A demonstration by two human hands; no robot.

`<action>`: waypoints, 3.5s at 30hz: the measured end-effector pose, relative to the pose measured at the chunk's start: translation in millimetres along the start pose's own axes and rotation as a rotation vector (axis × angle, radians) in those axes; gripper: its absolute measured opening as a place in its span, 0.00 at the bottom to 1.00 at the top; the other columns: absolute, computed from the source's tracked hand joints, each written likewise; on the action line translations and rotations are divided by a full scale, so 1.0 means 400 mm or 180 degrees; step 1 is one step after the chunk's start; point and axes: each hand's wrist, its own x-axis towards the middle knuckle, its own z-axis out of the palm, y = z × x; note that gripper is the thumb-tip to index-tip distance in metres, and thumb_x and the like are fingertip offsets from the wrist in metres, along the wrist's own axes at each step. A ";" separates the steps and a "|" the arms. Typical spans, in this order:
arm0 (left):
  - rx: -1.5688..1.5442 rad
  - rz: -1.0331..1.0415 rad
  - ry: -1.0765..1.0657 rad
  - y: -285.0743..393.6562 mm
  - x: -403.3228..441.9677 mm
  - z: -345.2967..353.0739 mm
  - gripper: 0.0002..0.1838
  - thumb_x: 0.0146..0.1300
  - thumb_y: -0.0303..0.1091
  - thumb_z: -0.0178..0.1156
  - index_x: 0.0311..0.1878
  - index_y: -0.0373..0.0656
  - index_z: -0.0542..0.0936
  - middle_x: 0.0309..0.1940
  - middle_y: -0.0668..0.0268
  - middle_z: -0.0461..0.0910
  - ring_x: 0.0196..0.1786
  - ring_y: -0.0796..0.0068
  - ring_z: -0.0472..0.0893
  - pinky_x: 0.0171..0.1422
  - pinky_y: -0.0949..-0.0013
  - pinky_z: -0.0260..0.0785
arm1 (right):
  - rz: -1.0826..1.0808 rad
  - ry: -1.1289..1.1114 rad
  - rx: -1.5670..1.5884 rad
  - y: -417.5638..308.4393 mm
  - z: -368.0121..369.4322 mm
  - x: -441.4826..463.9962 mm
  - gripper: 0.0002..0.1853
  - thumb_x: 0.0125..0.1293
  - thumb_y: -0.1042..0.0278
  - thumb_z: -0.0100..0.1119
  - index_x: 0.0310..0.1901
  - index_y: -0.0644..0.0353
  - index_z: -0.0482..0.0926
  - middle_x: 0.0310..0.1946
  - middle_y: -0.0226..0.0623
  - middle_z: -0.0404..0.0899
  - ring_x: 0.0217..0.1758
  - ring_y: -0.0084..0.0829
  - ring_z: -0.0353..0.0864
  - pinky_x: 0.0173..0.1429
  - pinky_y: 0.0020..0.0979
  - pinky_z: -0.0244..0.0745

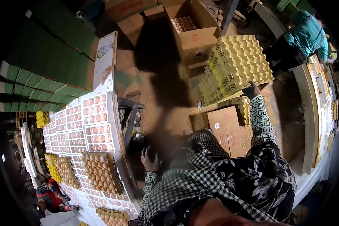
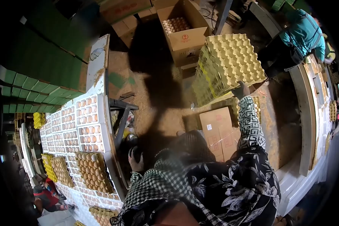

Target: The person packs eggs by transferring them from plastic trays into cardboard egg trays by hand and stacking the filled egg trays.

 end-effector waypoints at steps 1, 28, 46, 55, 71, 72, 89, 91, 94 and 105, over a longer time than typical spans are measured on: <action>-0.0033 -0.0098 0.0034 -0.009 -0.009 0.004 0.27 0.59 0.39 0.67 0.62 0.42 0.75 0.60 0.49 0.74 0.63 0.44 0.72 0.66 0.51 0.65 | -0.0255 -0.0043 -0.0450 -0.034 -0.005 -0.033 0.34 0.53 0.58 0.73 0.61 0.59 0.72 0.38 0.43 0.86 0.40 0.33 0.87 0.45 0.33 0.82; -0.1001 -0.2399 0.1185 -0.048 -0.384 -0.091 0.22 0.60 0.44 0.65 0.55 0.45 0.80 0.53 0.51 0.78 0.53 0.51 0.79 0.61 0.55 0.69 | 0.0959 -0.0381 0.1500 -0.117 0.164 0.025 0.14 0.70 0.62 0.55 0.53 0.58 0.72 0.39 0.43 0.81 0.45 0.35 0.79 0.54 0.39 0.76; 0.1011 -0.3217 0.4144 -0.541 -1.135 -0.846 0.24 0.60 0.36 0.67 0.58 0.37 0.75 0.54 0.51 0.77 0.52 0.51 0.79 0.56 0.56 0.72 | -0.1242 -0.5406 -0.0060 -0.890 1.436 -1.826 0.17 0.73 0.70 0.52 0.61 0.66 0.73 0.49 0.38 0.81 0.52 0.27 0.81 0.56 0.27 0.77; -0.2689 -0.2866 0.4013 -0.771 -1.342 -0.876 0.21 0.72 0.45 0.55 0.55 0.35 0.75 0.42 0.61 0.79 0.43 0.71 0.77 0.48 0.65 0.71 | -0.1093 -0.6292 -0.1326 -0.826 1.694 -2.230 0.28 0.75 0.47 0.49 0.62 0.64 0.72 0.55 0.35 0.76 0.56 0.26 0.73 0.61 0.29 0.69; -0.4845 -0.2446 0.4288 -0.488 -1.073 -1.055 0.23 0.77 0.43 0.45 0.66 0.36 0.68 0.59 0.58 0.77 0.58 0.66 0.79 0.61 0.60 0.76 | -0.0809 -0.5441 -0.1001 -0.940 1.659 -2.230 0.39 0.65 0.42 0.61 0.61 0.73 0.69 0.50 0.49 0.81 0.49 0.35 0.80 0.53 0.35 0.74; -0.4175 -0.2262 0.4298 -0.525 -1.085 -0.984 0.23 0.76 0.44 0.47 0.65 0.38 0.69 0.57 0.59 0.77 0.57 0.66 0.79 0.60 0.59 0.76 | -0.1046 -0.5383 -0.1008 -0.982 1.642 -2.191 0.39 0.66 0.40 0.60 0.61 0.73 0.69 0.50 0.49 0.81 0.50 0.37 0.80 0.54 0.37 0.74; -0.1140 -0.1944 0.3440 -0.331 -0.278 -0.732 0.21 0.71 0.39 0.54 0.63 0.41 0.73 0.56 0.52 0.73 0.55 0.57 0.76 0.59 0.61 0.69 | -0.0292 -0.4915 -0.0518 -1.304 1.604 -1.328 0.32 0.69 0.42 0.57 0.63 0.62 0.72 0.49 0.35 0.78 0.48 0.26 0.76 0.49 0.27 0.73; -0.0980 -0.1990 0.3164 -0.303 -0.279 -0.743 0.21 0.69 0.34 0.55 0.65 0.45 0.72 0.59 0.52 0.71 0.56 0.55 0.75 0.60 0.60 0.70 | -0.0178 -0.4896 -0.0558 -1.277 1.614 -1.297 0.31 0.72 0.43 0.54 0.63 0.63 0.72 0.51 0.37 0.77 0.48 0.26 0.76 0.50 0.28 0.73; -0.1921 -0.1548 0.3110 -0.311 -0.299 -0.771 0.27 0.66 0.31 0.59 0.68 0.38 0.68 0.62 0.48 0.69 0.57 0.54 0.75 0.60 0.59 0.71 | -0.1041 -0.5024 -0.0706 -1.246 1.636 -1.242 0.29 0.75 0.46 0.49 0.64 0.63 0.72 0.55 0.40 0.75 0.50 0.28 0.77 0.53 0.29 0.74; -0.0340 -0.2541 0.2543 -0.398 -0.343 -0.897 0.20 0.66 0.40 0.64 0.53 0.34 0.79 0.41 0.58 0.84 0.43 0.69 0.84 0.49 0.67 0.76 | -0.5449 -0.3962 -0.1137 -1.414 1.629 -1.478 0.22 0.52 0.59 0.74 0.49 0.54 0.82 0.46 0.40 0.79 0.50 0.39 0.78 0.54 0.40 0.74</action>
